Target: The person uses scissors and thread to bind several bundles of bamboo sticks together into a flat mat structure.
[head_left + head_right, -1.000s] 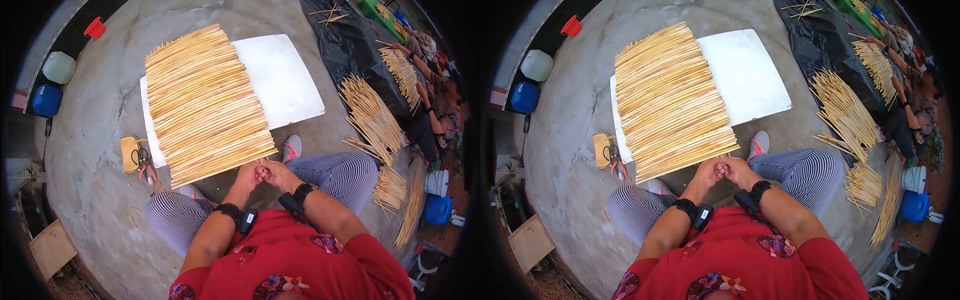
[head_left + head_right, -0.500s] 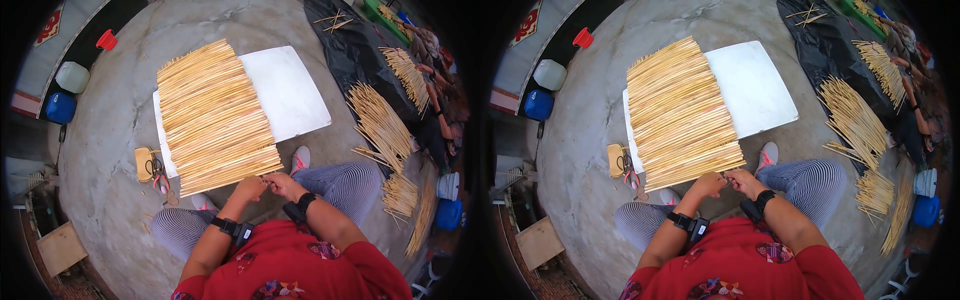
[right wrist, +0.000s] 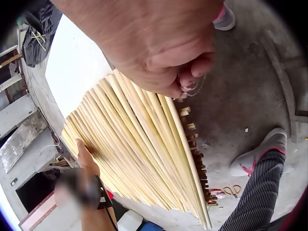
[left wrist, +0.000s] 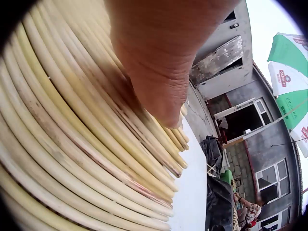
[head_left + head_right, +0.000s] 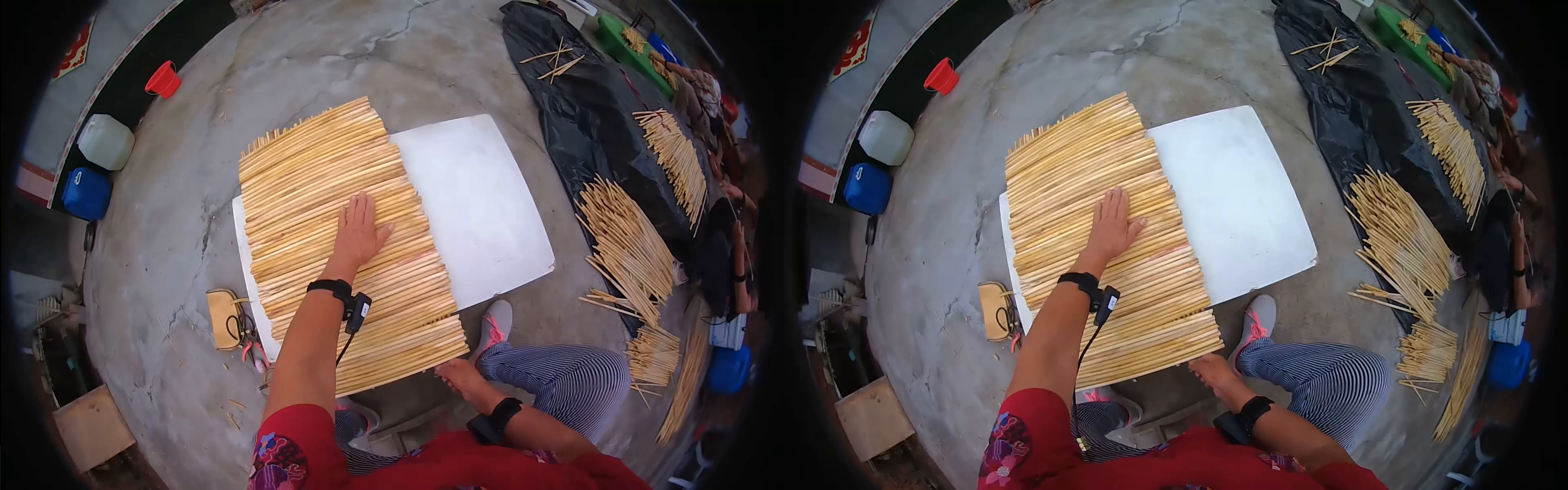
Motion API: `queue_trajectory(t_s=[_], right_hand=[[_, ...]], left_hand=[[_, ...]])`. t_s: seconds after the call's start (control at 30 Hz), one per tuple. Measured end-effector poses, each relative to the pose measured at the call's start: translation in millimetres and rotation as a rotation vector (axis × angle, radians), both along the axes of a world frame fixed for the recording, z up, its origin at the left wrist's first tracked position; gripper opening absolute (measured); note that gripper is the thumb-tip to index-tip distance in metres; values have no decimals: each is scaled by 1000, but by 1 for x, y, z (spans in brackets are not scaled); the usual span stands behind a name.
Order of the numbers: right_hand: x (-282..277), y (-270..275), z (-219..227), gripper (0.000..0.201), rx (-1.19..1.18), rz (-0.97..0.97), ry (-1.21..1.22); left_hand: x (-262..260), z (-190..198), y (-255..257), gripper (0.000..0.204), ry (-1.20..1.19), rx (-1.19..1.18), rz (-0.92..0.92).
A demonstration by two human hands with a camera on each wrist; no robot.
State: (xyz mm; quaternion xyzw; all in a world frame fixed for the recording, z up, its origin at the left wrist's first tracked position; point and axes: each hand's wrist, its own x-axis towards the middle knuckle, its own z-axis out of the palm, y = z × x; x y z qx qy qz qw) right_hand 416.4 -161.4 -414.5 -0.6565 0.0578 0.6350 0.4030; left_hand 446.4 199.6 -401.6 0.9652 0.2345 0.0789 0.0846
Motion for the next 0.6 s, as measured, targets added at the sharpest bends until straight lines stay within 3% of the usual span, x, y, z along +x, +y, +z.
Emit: queue_trajectory(t_s=[0.03, 0.2, 0.37, 0.47, 0.57, 0.6], right_hand=[[3, 2, 4, 18, -13, 21, 22], [16, -2, 7, 18, 7, 62, 175], [23, -6, 7, 19, 25, 117, 170], [25, -1, 10, 19, 21, 116, 161], [23, -4, 5, 19, 0, 115, 186], [22, -3, 2, 19, 1, 116, 196]], left_hand=[[0, -10, 1, 81, 3, -10, -2], [4, -19, -5, 80, 56, 43, 118], [6, -19, -5, 79, 71, 59, 176], [13, 6, 3, 75, 128, -55, 186], [27, 61, 24, 70, 282, -223, 111], [32, 59, 36, 69, 173, -163, 103]])
